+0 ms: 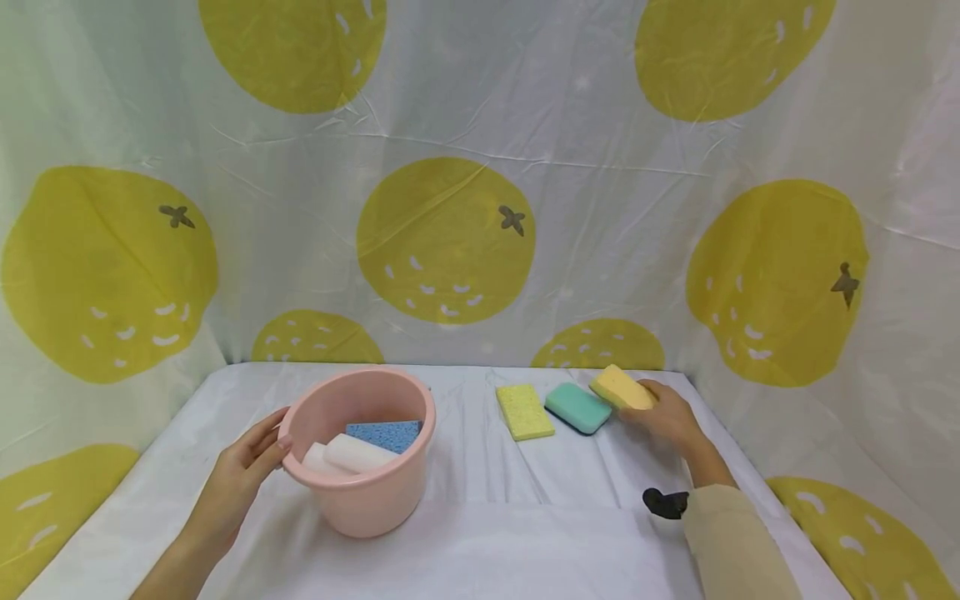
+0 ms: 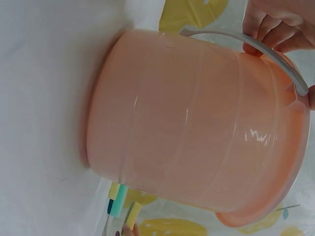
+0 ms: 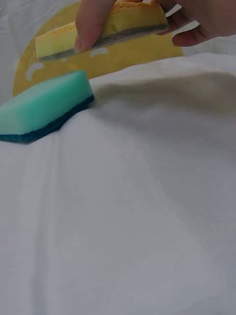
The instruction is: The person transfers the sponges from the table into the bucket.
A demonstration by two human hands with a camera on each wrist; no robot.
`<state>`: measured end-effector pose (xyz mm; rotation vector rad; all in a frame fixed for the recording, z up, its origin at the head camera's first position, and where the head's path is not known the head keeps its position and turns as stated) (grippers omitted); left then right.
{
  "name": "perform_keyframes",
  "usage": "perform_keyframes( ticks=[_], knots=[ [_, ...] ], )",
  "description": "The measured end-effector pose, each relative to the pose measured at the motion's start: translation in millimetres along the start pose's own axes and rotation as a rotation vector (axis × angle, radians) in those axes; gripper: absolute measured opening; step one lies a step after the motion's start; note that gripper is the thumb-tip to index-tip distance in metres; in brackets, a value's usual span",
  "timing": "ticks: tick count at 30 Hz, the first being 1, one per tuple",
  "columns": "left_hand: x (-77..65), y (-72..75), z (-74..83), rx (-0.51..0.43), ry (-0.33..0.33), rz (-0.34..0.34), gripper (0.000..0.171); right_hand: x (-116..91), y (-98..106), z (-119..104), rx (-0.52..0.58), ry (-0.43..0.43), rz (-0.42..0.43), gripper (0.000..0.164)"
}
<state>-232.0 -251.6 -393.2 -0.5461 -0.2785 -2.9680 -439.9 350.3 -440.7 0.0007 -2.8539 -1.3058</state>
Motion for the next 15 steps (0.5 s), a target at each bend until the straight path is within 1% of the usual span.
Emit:
perform_keyframes(
  ticks=[6,13,15],
  knots=[
    [-0.6,0.8,-3.0,0.009,0.000,0.005,0.057,2,3,-15,-0.007,0.062,0.004,0.087],
    [-0.9,0.9,-2.1,0.006,-0.004,0.006,0.057,2,5,-36,-0.045,0.076,-0.011,0.096],
    [-1.0,0.8,-1.4,0.003,-0.003,0.007,0.057,1,6,-42,-0.051,0.081,-0.017,0.096]
  ],
)
Point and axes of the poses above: each hand's wrist, its own x-axis towards the middle knuckle, its own y-axis out of the back of the hand, z = x × y, the point moved 5 cm from there along x, towards the middle knuckle, and after that the axes turned 6 degrees about -y, right-handed, at the moved point
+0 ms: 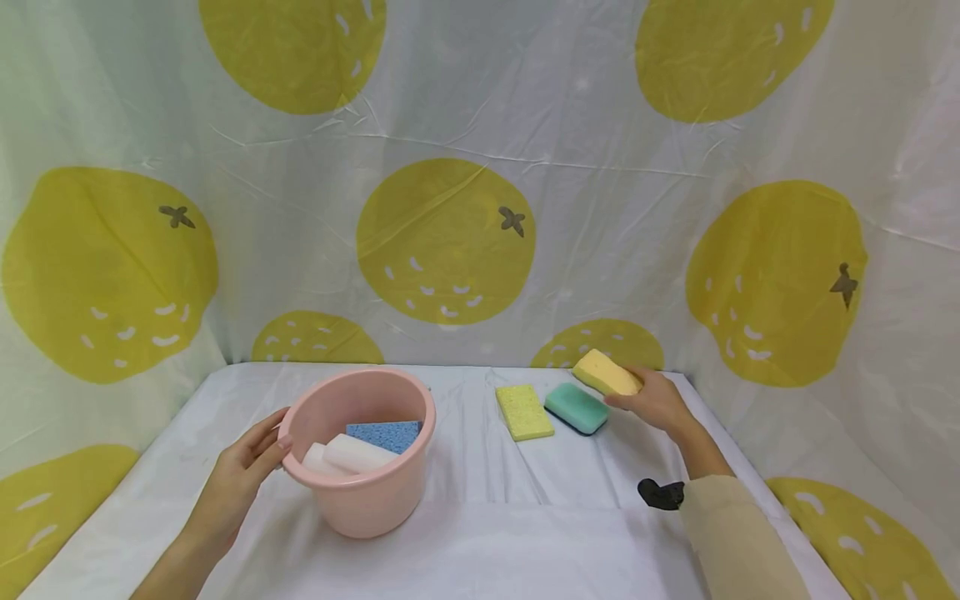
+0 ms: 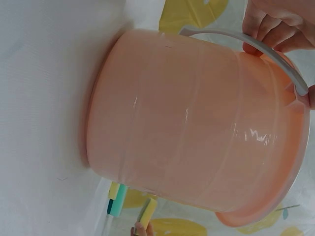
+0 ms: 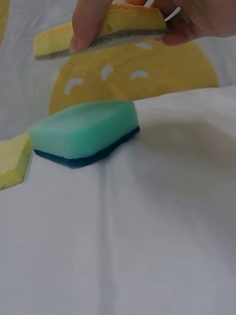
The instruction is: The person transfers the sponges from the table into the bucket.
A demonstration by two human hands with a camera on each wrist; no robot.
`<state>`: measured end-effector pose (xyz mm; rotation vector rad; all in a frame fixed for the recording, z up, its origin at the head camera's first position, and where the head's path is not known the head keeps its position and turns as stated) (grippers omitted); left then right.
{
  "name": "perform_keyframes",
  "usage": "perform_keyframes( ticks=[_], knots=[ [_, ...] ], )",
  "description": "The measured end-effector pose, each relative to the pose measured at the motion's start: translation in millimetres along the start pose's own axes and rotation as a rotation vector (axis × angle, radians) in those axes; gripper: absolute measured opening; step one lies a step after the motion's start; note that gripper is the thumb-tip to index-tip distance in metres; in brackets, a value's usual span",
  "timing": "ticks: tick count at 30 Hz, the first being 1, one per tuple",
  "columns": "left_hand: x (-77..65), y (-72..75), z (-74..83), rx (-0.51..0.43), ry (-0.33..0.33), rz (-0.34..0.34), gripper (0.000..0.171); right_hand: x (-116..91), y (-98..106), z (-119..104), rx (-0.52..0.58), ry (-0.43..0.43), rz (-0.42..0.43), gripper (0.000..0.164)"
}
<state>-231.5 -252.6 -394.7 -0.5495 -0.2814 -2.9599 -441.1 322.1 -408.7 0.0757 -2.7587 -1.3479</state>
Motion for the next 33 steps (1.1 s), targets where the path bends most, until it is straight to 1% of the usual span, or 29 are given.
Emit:
perform_keyframes(
  ticks=[6,12,20,28,33],
  knots=[
    [0.7,-0.6,1.0,-0.005,0.000,-0.001,0.057,-1,1,-17,0.013,0.043,-0.008,0.093],
    [-0.6,-0.2,0.0,0.003,0.006,-0.008,0.058,0,-1,-31,0.017,0.062,-0.010,0.091],
    [-0.9,-0.4,1.1,0.008,0.010,-0.009,0.058,0,-4,-58,0.040,0.134,-0.025,0.087],
    [-0.8,-0.3,0.1,0.007,0.010,-0.005,0.058,-3,-11,-87,-0.009,0.203,-0.034,0.087],
    [-0.6,-0.5,0.3,0.012,0.009,-0.005,0.058,-3,-15,-104,-0.009,0.253,-0.033,0.082]
  ],
)
Point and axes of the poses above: each hand's wrist, its own x-axis towards the middle knuckle, its own y-axis out of the back of the hand, z = x × y, the point moved 5 cm from there along x, towards the middle knuckle, and after that the axes turned 6 degrees about -y, right-handed, at the moved point
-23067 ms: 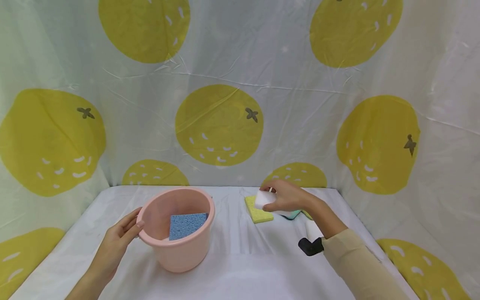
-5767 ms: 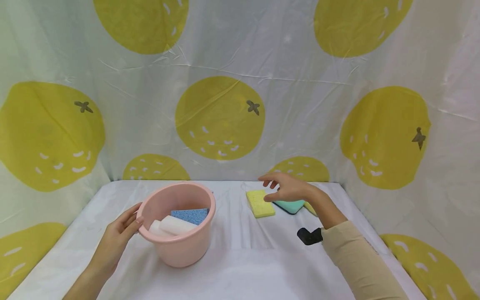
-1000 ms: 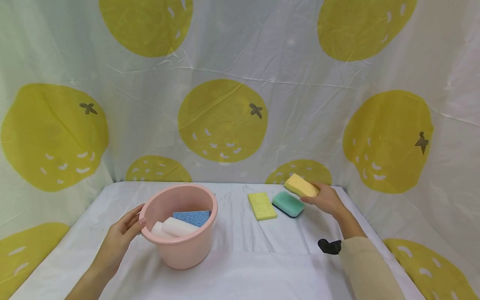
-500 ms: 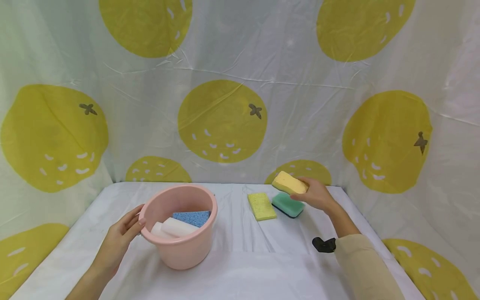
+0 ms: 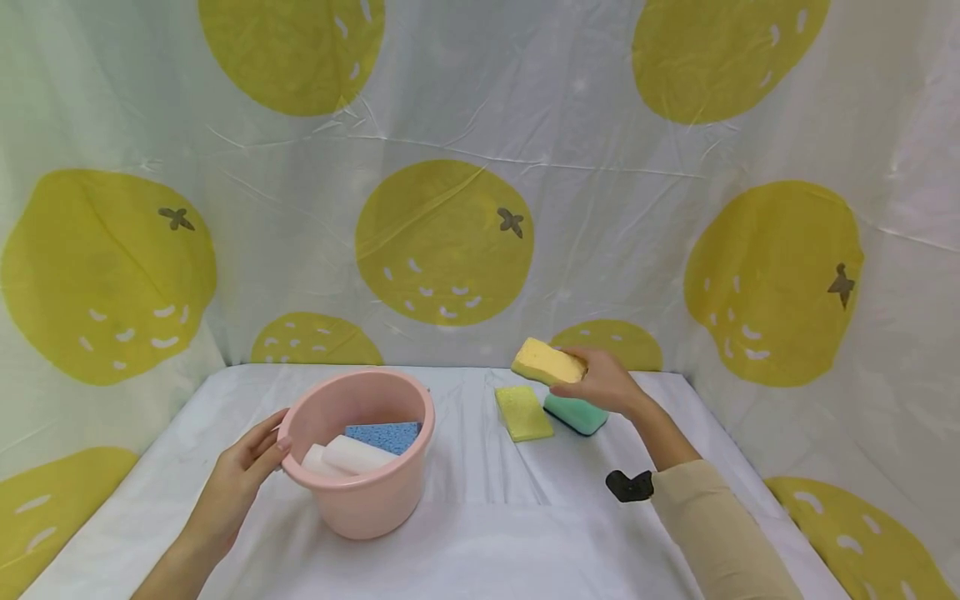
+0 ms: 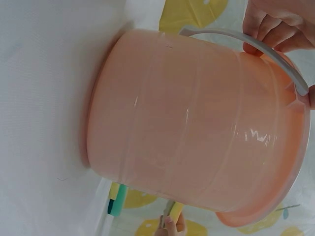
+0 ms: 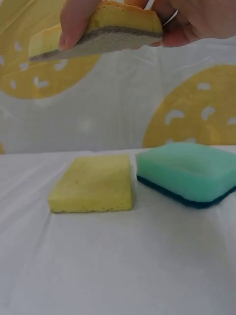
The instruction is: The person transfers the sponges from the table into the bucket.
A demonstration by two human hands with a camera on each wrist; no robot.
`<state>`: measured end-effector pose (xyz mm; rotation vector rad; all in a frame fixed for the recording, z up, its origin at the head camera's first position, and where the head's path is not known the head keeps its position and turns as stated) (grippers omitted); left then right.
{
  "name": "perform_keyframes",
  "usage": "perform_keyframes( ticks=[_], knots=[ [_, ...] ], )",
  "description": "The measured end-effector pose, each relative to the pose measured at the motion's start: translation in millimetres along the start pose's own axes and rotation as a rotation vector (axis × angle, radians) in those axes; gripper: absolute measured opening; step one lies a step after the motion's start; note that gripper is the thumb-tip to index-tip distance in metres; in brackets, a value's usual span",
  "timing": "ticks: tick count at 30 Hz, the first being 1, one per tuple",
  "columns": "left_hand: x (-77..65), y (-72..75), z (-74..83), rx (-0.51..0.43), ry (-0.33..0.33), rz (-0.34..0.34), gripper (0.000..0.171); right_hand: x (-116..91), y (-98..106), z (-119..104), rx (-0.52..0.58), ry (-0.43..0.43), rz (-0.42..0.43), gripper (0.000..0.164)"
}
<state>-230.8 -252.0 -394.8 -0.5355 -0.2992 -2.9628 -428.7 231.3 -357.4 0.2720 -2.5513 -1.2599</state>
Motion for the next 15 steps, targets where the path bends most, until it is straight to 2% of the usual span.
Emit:
perform_keyframes(
  ticks=[5,15],
  knots=[
    [0.0,-0.5,0.3,0.003,0.004,-0.004,0.059,4,-5,-20,-0.008,0.061,-0.002,0.078],
    [0.1,-0.1,0.6,0.005,-0.007,-0.001,0.058,7,-14,-75,-0.021,0.205,-0.039,0.076]
  ],
)
Point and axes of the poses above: each hand's wrist, its own x-axis towards the middle knuckle, its own y-axis out of the back of the hand, z = x × y, the point moved 5 cm from there along x, towards the middle knuckle, and after that the axes turned 6 degrees about -y, right-handed, at the moved point
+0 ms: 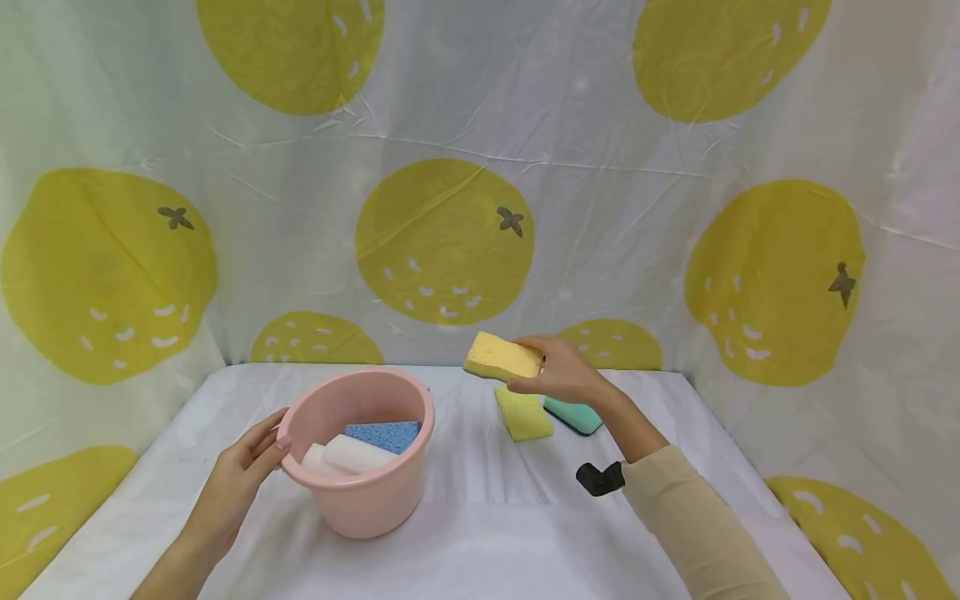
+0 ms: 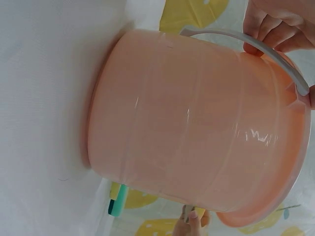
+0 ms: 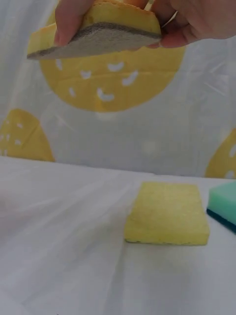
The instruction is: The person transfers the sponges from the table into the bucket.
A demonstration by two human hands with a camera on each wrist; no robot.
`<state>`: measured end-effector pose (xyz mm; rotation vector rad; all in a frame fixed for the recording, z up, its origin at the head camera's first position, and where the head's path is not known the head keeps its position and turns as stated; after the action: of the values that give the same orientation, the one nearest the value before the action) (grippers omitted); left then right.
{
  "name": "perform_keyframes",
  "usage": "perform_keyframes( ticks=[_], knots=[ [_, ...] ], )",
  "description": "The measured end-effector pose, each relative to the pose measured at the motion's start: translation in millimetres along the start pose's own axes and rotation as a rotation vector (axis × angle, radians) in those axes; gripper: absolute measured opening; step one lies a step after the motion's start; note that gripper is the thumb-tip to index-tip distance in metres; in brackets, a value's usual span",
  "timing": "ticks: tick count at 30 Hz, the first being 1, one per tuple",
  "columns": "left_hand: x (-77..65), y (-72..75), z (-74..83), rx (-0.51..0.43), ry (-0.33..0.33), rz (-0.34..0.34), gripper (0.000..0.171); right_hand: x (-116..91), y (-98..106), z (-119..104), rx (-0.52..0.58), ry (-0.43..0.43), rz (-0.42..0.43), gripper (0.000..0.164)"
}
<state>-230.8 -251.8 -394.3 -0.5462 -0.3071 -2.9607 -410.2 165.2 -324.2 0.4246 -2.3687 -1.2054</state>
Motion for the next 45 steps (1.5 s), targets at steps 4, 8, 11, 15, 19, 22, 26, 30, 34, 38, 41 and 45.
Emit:
perform_keyframes(
  ticks=[4,8,11,15,19,22,26,30,34,38,41,45],
  knots=[
    [-0.2,-0.9,0.9,-0.004,-0.003,-0.005,0.057,4,-3,-18,0.020,0.048,-0.016,0.074],
    [-0.7,-1.0,2.2,0.004,0.006,-0.003,0.057,9,-8,-36,0.034,0.095,-0.021,0.071],
    [-1.0,-0.8,3.3,0.011,0.012,0.000,0.057,12,-13,-51,0.028,0.135,-0.024,0.070],
    [-1.3,-1.5,3.3,0.009,0.019,0.001,0.057,14,-21,-71,0.034,0.196,-0.043,0.071],
    [-1.8,-1.5,0.7,0.006,0.026,0.004,0.058,18,-30,-89,0.060,0.264,-0.076,0.066],
    [-1.1,-1.3,1.3,0.008,0.015,0.003,0.057,21,-37,-102,0.069,0.308,-0.096,0.062],
    [-0.3,-0.8,3.6,0.011,0.003,0.000,0.057,26,-47,-117,0.069,0.342,-0.120,0.063],
    [0.2,-0.4,3.4,0.009,0.012,-0.001,0.057,32,-56,-130,0.055,0.368,-0.148,0.064],
    [0.9,-0.6,3.5,0.008,0.010,0.000,0.057,36,-63,-141,0.031,0.389,-0.163,0.063],
    [0.3,-0.5,2.8,0.005,0.017,0.000,0.058,38,-69,-149,0.011,0.395,-0.179,0.062],
    [-0.1,-0.3,2.1,0.005,0.019,0.000,0.058,39,-73,-152,0.000,0.405,-0.187,0.061],
    [-0.1,-0.2,1.6,0.004,0.016,0.000,0.057,40,-78,-154,-0.017,0.413,-0.193,0.061]
  ],
)
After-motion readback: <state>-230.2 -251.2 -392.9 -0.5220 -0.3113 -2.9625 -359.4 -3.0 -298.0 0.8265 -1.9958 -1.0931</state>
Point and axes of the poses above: each hand's wrist, its own x-axis towards the middle knuckle, its own y-axis out of the back of the hand, z = x × y, the point moved 5 cm from there along x, towards the middle knuckle, and after that the axes turned 6 degrees about -y, right-handed, at the moved point
